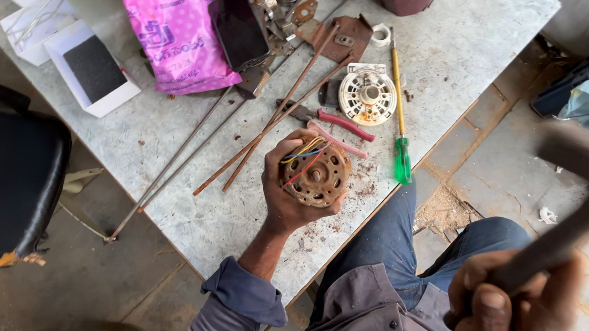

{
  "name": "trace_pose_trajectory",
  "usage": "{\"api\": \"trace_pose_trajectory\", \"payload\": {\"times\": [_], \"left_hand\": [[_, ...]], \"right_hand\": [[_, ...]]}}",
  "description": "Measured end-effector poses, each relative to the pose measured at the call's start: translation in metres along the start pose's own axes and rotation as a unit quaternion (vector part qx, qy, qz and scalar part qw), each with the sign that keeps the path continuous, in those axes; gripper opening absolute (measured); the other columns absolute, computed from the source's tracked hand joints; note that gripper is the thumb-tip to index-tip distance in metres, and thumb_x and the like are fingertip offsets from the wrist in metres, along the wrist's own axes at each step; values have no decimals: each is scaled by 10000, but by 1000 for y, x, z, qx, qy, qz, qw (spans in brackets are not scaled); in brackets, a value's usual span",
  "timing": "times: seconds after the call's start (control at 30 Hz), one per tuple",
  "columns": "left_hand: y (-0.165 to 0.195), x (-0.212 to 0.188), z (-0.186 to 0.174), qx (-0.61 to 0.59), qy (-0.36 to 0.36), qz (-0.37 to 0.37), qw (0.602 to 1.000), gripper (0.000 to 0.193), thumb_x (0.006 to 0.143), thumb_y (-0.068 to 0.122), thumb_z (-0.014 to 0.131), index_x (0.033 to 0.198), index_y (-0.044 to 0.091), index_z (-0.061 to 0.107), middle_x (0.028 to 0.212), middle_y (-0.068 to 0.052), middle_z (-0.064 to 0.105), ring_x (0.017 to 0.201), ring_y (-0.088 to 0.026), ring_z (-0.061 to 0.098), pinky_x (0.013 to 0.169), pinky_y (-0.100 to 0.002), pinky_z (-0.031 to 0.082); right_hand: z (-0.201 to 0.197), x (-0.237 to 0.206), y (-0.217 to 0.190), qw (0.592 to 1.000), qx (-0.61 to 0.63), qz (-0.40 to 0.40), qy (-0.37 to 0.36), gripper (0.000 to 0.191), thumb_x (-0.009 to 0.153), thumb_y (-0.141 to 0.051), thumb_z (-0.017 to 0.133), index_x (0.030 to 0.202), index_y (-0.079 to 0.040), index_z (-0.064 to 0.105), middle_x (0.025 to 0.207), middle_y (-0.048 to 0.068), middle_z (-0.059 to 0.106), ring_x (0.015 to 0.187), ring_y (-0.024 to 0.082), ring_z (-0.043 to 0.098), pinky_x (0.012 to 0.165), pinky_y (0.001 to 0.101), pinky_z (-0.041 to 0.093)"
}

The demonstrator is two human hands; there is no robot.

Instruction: The person uses pliers, a screwdriver, and a hammer to work on a small electrical component with wires. They repeatedly strike the component with the hammer and adjust the wires with pliers while seated at a cluttered workbench.

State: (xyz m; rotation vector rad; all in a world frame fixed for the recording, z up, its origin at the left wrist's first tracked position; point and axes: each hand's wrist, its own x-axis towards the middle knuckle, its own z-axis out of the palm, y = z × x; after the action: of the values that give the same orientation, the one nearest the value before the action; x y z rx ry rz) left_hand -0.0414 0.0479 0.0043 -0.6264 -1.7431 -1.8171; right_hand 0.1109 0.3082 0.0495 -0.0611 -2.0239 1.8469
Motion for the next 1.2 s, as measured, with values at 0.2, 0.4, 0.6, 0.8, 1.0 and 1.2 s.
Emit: {"api": "trace_pose_trajectory", "payload": {"times": [0.2,0.4,0.6,0.8,1.0,1.2], "left_hand": [[-1,-2,0,-8,-3,-1,1000,990,697,221,984,1476,128,380,1482,-178,515,1322,-270,586,1163,-425,512],[-1,2,1,-16,-18,37,999,971,742,240,984,1480,146,359,1489,-158,515,1348,-257,554,1157,-405,527],[0,-2,2,7,4,2,1000,977,725,273,967,1471,129,353,1469,-190,513,1373,-277,577,1139,-410,527],[1,0,-1,27,2,32,999,979,713,239,965,1478,148,362,1397,-155,534,1328,-249,563,1139,-385,512],[3,3,-2,-31,13,25,999,998,725,249,967,1493,130,342,1503,-184,499,1395,-281,529,1197,-418,477],[7,-1,-1,-3,2,17,1000,962,753,219,966,1478,144,339,1486,-161,503,1310,-242,569,1131,-384,512]], "right_hand": [[21,20,-26,961,-175,7,-214,565,992,-178,581,1492,55,460,754,70,641,598,91,598,530,262,490],[21,38,-45,981,122,150,16,226,1088,-187,586,1223,-48,470,779,13,603,603,116,550,500,255,452],[23,23,-40,959,-203,86,-181,527,981,-177,611,1487,-66,516,758,49,641,587,117,595,532,268,505],[27,25,-35,953,-176,-71,-235,468,1020,-171,568,1405,76,471,818,54,627,641,111,588,584,234,481],[25,13,-35,953,-247,52,-166,500,970,-204,635,1443,-40,626,716,73,648,607,131,569,595,256,470],[29,17,-42,947,-282,-92,-125,269,1102,-242,546,1306,-67,561,845,98,600,730,148,555,647,287,471]]}}
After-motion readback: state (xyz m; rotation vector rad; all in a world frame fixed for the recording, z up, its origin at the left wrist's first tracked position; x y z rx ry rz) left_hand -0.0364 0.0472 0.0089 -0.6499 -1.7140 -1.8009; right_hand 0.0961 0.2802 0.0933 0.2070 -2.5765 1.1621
